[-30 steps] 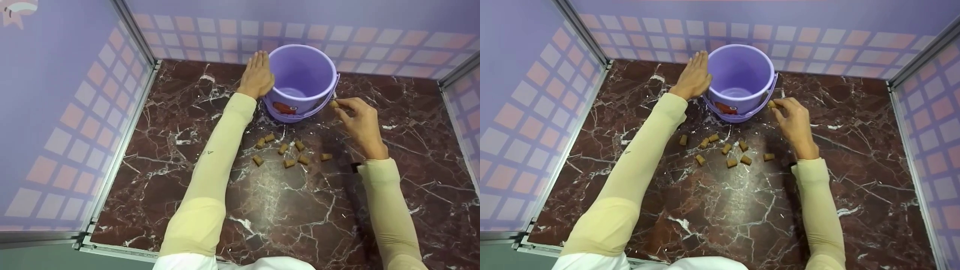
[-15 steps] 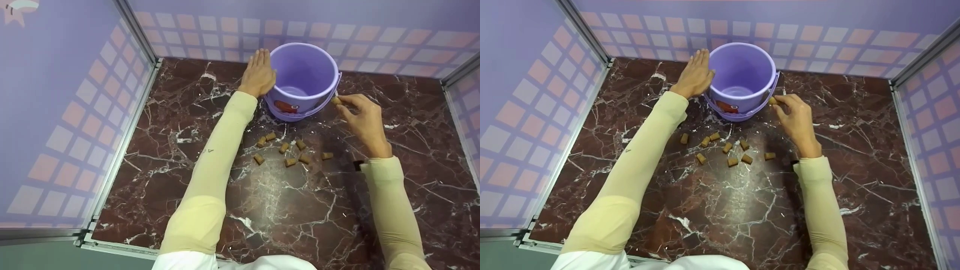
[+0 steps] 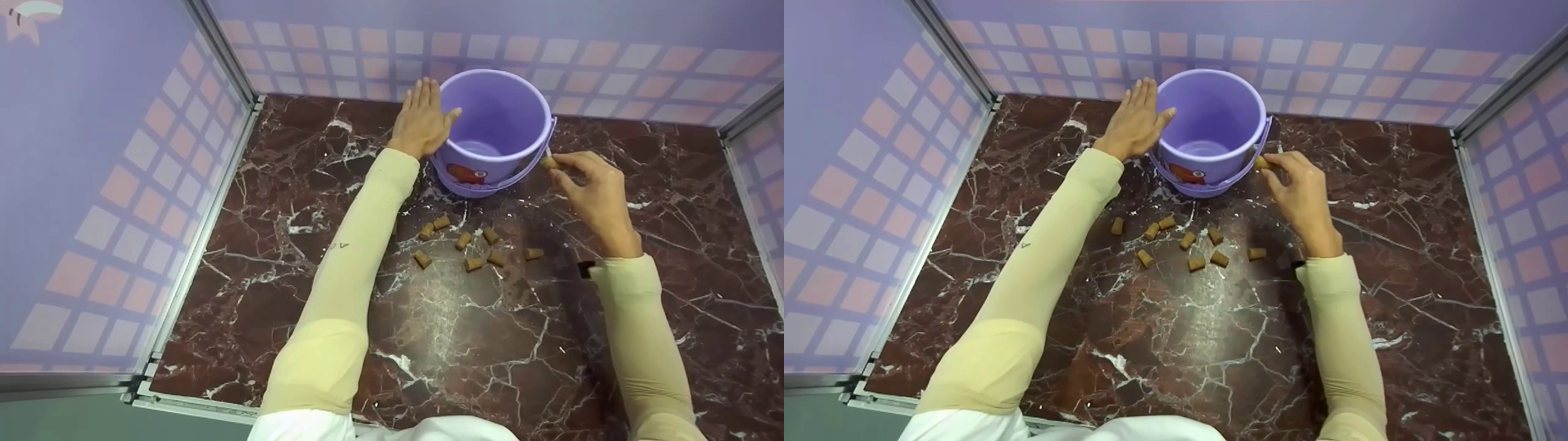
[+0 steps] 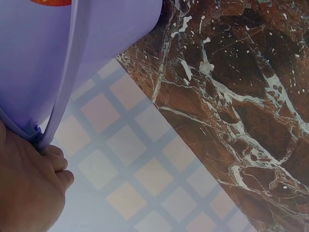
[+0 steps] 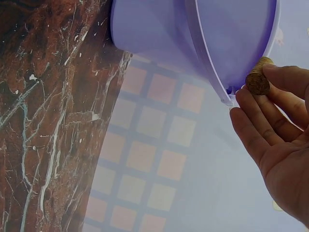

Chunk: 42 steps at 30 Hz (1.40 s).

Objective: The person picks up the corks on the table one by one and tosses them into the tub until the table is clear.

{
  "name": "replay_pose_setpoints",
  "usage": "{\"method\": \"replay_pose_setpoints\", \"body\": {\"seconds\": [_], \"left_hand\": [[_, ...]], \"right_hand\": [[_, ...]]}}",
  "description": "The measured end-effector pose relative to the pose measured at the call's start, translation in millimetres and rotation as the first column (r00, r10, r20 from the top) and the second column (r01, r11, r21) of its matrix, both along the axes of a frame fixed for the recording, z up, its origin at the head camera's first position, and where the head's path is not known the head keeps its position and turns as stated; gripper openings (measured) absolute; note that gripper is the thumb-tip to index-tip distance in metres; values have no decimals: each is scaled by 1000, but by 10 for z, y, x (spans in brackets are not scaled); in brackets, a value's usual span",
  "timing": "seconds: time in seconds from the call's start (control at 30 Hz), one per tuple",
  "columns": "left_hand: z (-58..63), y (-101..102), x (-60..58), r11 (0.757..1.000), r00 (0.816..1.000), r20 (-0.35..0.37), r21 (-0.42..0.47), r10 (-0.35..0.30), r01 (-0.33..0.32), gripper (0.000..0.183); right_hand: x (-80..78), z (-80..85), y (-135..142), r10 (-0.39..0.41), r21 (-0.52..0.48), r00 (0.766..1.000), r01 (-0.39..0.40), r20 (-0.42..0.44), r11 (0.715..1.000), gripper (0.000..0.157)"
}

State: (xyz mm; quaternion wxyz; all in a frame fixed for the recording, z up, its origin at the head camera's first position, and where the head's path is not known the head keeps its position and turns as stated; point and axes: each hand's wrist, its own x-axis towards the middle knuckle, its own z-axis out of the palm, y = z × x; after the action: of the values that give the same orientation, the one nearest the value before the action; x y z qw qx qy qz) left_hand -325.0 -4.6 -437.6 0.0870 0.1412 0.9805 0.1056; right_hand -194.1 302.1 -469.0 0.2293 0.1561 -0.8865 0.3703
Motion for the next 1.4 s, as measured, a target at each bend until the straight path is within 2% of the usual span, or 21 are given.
{"method": "replay_pose_setpoints", "body": {"seconds": [0.9,1.4], "left_hand": [[41,31,22,997,999,1,-65,51,-51,75],[27,27,31,996,999,-7,-75,52,-52,76]], "right_hand": [[6,49,-24,11,2,1000,-11,-13,1000,22],[-93,137,-107,34,-12,999,-35,-14,999,24]]}}
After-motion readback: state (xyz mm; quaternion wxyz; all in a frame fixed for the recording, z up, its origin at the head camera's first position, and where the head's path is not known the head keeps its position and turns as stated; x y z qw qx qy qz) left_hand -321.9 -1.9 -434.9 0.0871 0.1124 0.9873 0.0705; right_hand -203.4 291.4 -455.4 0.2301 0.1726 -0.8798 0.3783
